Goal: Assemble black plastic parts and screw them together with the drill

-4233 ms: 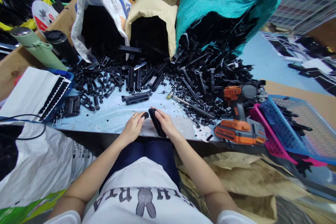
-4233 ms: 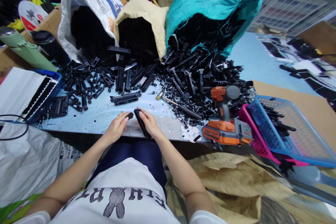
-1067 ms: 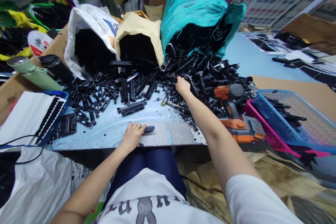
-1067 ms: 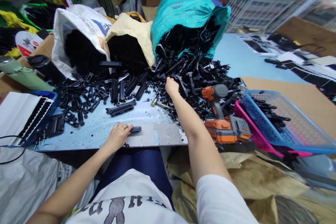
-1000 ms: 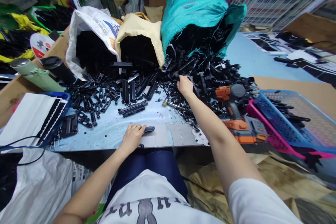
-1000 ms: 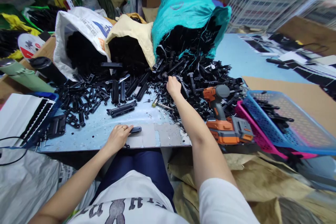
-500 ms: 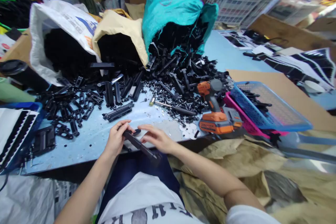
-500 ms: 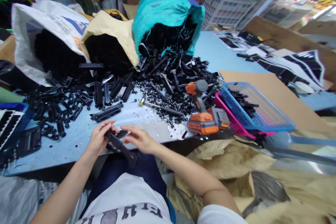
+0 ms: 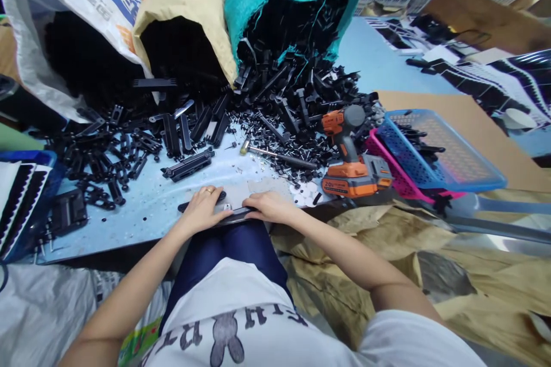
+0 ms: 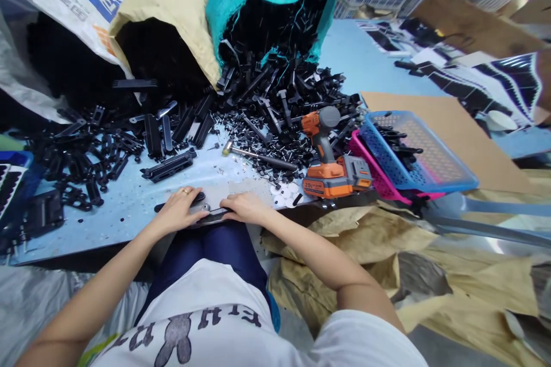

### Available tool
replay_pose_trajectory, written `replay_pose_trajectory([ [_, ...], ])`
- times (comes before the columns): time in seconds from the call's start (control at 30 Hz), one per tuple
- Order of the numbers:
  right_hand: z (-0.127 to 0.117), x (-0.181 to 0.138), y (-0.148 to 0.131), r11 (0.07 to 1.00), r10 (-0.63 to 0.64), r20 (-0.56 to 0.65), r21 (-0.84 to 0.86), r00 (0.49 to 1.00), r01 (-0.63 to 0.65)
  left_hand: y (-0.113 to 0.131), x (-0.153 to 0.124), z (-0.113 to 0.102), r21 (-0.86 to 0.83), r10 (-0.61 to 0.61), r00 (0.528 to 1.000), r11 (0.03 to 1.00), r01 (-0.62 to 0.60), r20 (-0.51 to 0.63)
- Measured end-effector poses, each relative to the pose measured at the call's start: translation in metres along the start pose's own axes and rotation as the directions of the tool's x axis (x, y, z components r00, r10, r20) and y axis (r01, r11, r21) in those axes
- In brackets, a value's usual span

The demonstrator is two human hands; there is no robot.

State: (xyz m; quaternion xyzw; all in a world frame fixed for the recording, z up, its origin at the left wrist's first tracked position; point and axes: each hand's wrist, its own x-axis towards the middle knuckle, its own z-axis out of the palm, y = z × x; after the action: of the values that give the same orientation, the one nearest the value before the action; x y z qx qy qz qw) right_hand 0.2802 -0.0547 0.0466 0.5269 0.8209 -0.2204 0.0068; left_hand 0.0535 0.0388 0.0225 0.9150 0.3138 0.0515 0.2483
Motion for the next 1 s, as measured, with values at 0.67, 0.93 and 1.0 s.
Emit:
replay_pose_trajectory([
  [0.67, -0.014, 0.017, -0.031, 0.950, 0.026, -0.154, -0.303, 0.988, -0.073, -0.012, -0.019, 0.023, 0.068, 0.091, 0.963, 0.995, -0.076, -0.254],
  [0.93, 0.019, 0.002, 0.019, 0.997, -0.021, -0.241, -0.077, 0.970, 0.002, 0.006, 0.047, 0.005, 0.071, 0.138, 0.988, 0.989, -0.133, -0.069],
  [1.0, 0.026, -0.004, 0.026, 0.999, 0.006, -0.253, -0.039, 0.967, -0.017, 0.007, 0.092, -0.002, 0.091, 0.052, 0.988, 0.995, -0.038, -0.148],
])
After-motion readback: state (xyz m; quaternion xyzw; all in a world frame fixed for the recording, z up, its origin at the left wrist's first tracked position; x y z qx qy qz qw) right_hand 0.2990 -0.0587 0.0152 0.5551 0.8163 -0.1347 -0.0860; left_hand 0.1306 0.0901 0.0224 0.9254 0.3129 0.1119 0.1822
